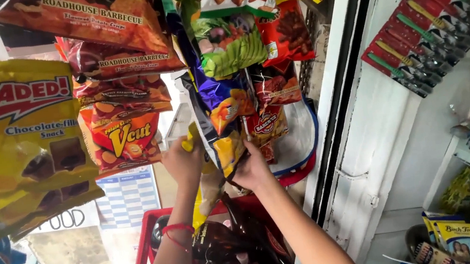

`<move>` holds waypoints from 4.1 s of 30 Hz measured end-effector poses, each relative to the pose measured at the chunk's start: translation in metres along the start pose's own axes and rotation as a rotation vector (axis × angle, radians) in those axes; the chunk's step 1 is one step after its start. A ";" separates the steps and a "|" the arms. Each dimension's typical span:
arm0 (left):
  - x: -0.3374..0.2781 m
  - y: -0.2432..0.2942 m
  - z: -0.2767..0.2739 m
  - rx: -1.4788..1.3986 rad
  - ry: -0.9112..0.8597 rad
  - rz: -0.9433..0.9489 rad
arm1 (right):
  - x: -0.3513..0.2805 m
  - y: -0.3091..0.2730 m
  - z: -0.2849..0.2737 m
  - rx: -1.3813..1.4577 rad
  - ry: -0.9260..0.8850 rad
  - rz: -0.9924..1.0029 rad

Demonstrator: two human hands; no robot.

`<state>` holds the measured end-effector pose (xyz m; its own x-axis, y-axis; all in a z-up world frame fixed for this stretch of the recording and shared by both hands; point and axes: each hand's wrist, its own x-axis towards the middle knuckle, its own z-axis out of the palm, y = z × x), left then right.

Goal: Retrieving a snack bag for a customer and organizing sachet strips using scissors in a small grocery store.

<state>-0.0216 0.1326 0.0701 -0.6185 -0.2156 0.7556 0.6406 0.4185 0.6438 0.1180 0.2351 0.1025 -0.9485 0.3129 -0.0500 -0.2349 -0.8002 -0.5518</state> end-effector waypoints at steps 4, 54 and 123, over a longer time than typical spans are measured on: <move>-0.024 -0.024 -0.010 -0.016 0.038 0.056 | -0.019 -0.012 -0.002 -0.055 0.020 -0.009; 0.097 0.156 -0.184 0.487 -0.871 -0.130 | -0.029 0.007 -0.012 -0.079 -0.050 0.026; 0.056 0.033 -0.177 0.524 -0.017 1.205 | -0.085 0.024 0.031 -0.025 0.072 -0.177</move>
<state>0.0458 -0.0215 0.1552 0.2052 0.5410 0.8156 0.5420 0.6311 -0.5549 0.1863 0.1735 0.1194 -0.8750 0.4841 -0.0095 -0.3902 -0.7166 -0.5781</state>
